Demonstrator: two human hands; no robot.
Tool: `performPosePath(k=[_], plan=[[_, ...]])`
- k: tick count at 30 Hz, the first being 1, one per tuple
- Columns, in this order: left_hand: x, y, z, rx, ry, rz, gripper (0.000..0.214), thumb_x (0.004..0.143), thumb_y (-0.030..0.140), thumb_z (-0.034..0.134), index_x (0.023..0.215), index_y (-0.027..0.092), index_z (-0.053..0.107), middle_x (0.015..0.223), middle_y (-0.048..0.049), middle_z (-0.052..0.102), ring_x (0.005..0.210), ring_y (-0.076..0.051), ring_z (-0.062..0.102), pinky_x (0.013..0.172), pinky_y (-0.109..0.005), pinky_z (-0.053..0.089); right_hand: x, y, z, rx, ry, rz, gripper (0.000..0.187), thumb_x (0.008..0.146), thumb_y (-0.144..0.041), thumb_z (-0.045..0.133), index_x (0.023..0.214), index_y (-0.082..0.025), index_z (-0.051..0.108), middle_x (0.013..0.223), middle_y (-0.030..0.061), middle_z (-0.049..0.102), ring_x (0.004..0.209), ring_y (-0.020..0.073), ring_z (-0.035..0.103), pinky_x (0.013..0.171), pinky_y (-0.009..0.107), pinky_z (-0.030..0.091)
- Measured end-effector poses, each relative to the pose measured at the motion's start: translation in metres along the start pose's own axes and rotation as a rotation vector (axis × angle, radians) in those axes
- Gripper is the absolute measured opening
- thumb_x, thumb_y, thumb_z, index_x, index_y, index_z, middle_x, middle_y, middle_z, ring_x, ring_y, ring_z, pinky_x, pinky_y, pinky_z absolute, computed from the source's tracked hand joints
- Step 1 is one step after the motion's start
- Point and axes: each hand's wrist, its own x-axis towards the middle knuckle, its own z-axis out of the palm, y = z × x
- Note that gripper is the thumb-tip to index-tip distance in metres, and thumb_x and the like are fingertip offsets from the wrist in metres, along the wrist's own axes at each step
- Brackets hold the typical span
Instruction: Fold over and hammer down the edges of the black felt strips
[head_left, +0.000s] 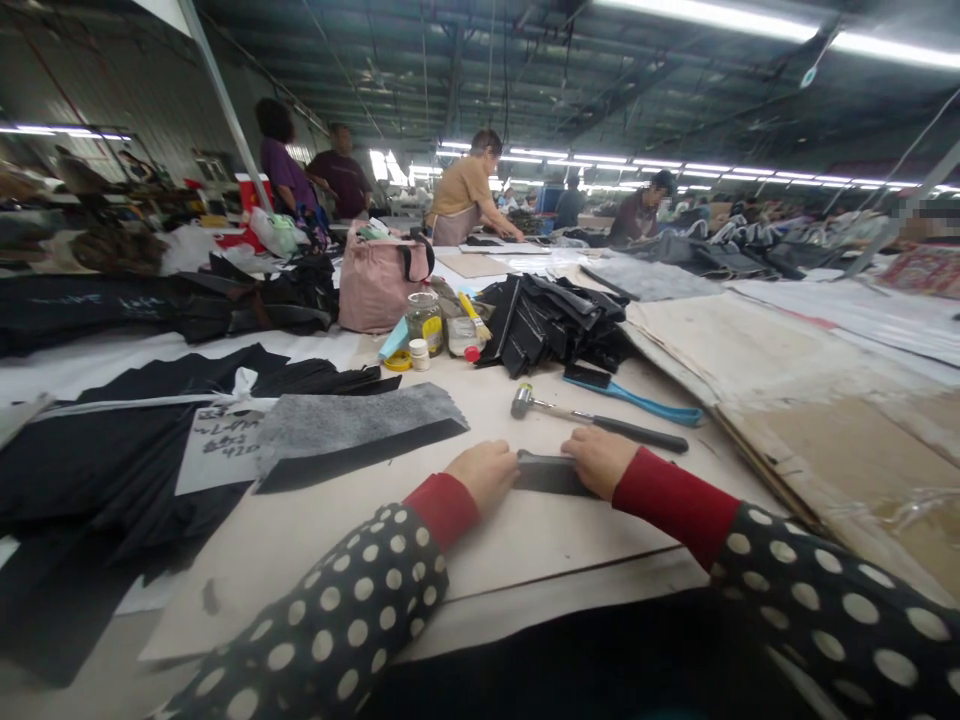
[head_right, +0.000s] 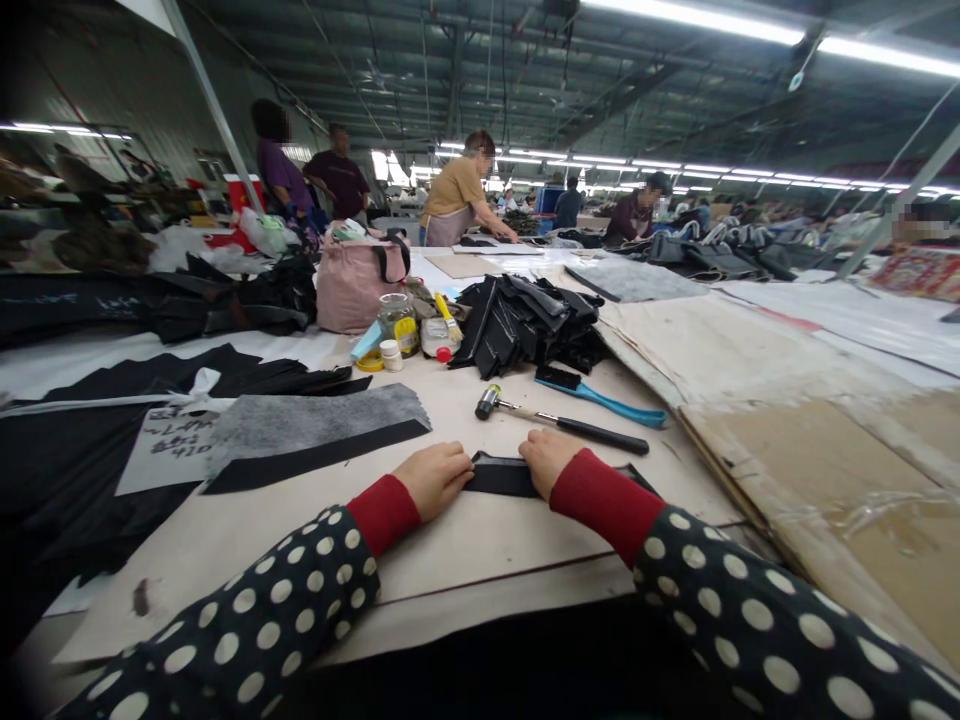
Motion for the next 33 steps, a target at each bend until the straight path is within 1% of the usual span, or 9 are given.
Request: performPosePath(k=[3,6,9,12,15,19,26,29,33], plan=[[0.000,-0.004,0.003,-0.079,0.005,-0.031,0.019,0.083,0.018,0.038,0.085,0.017,0.057,0.085,-0.0046,0.055,0.082,-0.016,0.053,0.075,-0.027,0.042,0.010,-0.001,0.006,0.129,0.051,-0.045,0.022,0.075,-0.019,0.048,0.091,-0.013,0.062,0.086,0.0100,0.058,0.082,0.0191,0.051,0.075,0.030,0.038],[0.000,-0.010,0.006,-0.130,0.047,-0.046,0.017,0.081,0.019,0.043,0.091,0.020,0.057,0.087,-0.0027,0.055,0.084,-0.015,0.052,0.077,-0.026,0.041,0.016,-0.009,0.018,0.258,0.161,-0.035,0.023,0.076,-0.018,0.047,0.094,-0.014,0.061,0.088,0.0092,0.057,0.084,0.0182,0.050,0.078,0.031,0.038],[-0.001,-0.013,0.007,-0.094,0.081,-0.011,0.021,0.080,0.022,0.044,0.099,0.021,0.055,0.090,-0.0031,0.055,0.084,-0.016,0.051,0.077,-0.028,0.041,0.018,-0.015,0.032,0.359,0.283,-0.026,0.024,0.073,-0.011,0.047,0.091,-0.015,0.061,0.085,0.0078,0.057,0.082,0.0172,0.049,0.077,0.030,0.039],[-0.002,-0.012,0.004,0.005,0.076,0.036,0.024,0.083,0.024,0.040,0.101,0.022,0.055,0.090,-0.0040,0.055,0.081,-0.017,0.050,0.073,-0.030,0.041,0.020,-0.016,0.040,0.448,0.362,-0.040,0.025,0.073,-0.009,0.045,0.091,-0.014,0.061,0.085,0.0075,0.057,0.082,0.0168,0.049,0.078,0.031,0.039],[-0.002,-0.007,0.000,0.081,0.052,0.040,0.025,0.084,0.024,0.036,0.102,0.023,0.054,0.091,-0.0041,0.055,0.079,-0.018,0.049,0.069,-0.032,0.041,0.022,-0.014,0.042,0.499,0.369,-0.065,0.025,0.073,-0.009,0.045,0.091,-0.014,0.061,0.084,0.0075,0.057,0.081,0.0166,0.048,0.078,0.032,0.039],[0.002,-0.007,-0.003,0.064,0.036,0.025,0.023,0.082,0.023,0.039,0.099,0.023,0.054,0.091,-0.0034,0.055,0.080,-0.019,0.049,0.070,-0.033,0.040,0.024,-0.012,0.042,0.536,0.356,-0.069,0.025,0.072,-0.009,0.045,0.091,-0.015,0.061,0.084,0.0070,0.057,0.081,0.0167,0.048,0.077,0.032,0.039],[0.013,-0.025,0.009,-0.211,0.068,0.023,0.018,0.075,0.023,0.050,0.092,0.022,0.056,0.087,-0.0013,0.055,0.082,-0.017,0.049,0.074,-0.029,0.039,0.023,-0.011,0.041,0.567,0.334,-0.054,0.026,0.070,-0.008,0.047,0.089,-0.016,0.061,0.083,0.0061,0.056,0.082,0.0168,0.048,0.077,0.033,0.038],[0.013,-0.030,0.014,-0.317,0.104,-0.012,0.027,0.073,0.023,0.053,0.099,0.020,0.053,0.086,-0.0018,0.054,0.082,-0.016,0.049,0.074,-0.028,0.040,0.023,-0.011,0.041,0.586,0.345,-0.050,0.025,0.069,-0.007,0.047,0.088,-0.016,0.061,0.083,0.0061,0.056,0.081,0.0167,0.047,0.076,0.033,0.038],[0.012,-0.029,0.015,-0.323,0.105,0.000,0.036,0.074,0.022,0.051,0.110,0.021,0.049,0.091,-0.0028,0.053,0.085,-0.016,0.049,0.076,-0.028,0.039,0.022,-0.012,0.042,0.585,0.377,-0.060,0.024,0.070,-0.007,0.047,0.088,-0.015,0.060,0.083,0.0067,0.055,0.081,0.0169,0.047,0.076,0.032,0.038]])
